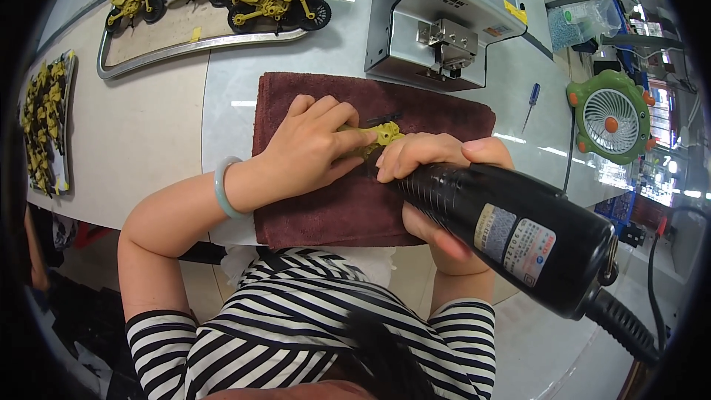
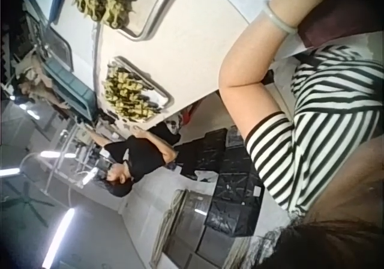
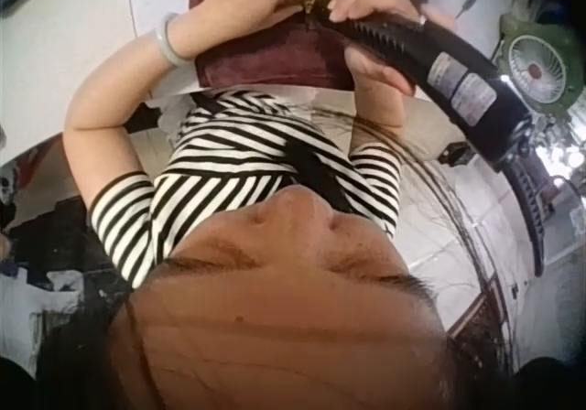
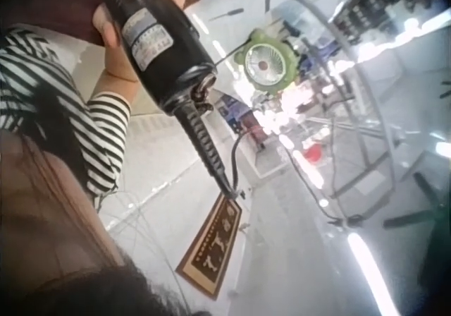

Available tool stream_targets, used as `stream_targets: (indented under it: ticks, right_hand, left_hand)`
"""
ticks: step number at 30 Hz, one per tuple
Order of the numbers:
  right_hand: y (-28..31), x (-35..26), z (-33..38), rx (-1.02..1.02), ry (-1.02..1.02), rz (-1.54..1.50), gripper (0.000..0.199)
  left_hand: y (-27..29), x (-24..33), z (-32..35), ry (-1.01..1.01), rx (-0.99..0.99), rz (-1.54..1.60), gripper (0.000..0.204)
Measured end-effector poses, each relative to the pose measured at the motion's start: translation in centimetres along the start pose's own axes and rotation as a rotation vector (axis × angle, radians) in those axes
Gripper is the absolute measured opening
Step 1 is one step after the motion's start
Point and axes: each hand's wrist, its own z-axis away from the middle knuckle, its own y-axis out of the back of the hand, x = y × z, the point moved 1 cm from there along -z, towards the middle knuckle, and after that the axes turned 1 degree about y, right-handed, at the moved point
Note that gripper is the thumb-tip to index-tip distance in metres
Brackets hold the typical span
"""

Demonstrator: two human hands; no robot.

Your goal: The person assembles toy motorcycles by attaching yellow plastic parts with screws using an electric screwdriver.

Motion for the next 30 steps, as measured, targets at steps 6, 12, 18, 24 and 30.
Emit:
stream_targets:
  ticks: [6,12,18,24,30]
  right_hand:
    - [0.4,0.2,0.1,-0.021,-0.012,-0.001,0.083]
    - [-0.1,-0.1,-0.8,-0.066,-0.078,-0.123,0.082]
    - [6.0,-2.0,-7.6,0.376,0.25,-0.198,0.096]
    - [5.6,1.6,-10.4,0.34,0.168,0.22,0.087]
    - [5.0,1.0,-8.3,0.193,0.147,-0.144,0.087]
  left_hand:
    - [-0.2,0.1,-0.4,-0.006,0.005,0.008,0.028]
    - [0.3,0.0,0.2,0.008,0.007,0.008,0.028]
    - [-0.2,0.0,-0.2,-0.033,0.01,0.026,0.032]
    - [0.2,-0.3,-0.1,0.023,-0.03,0.083,0.032]
    - [0.4,-0.4,0.2,0.045,-0.027,0.082,0.033]
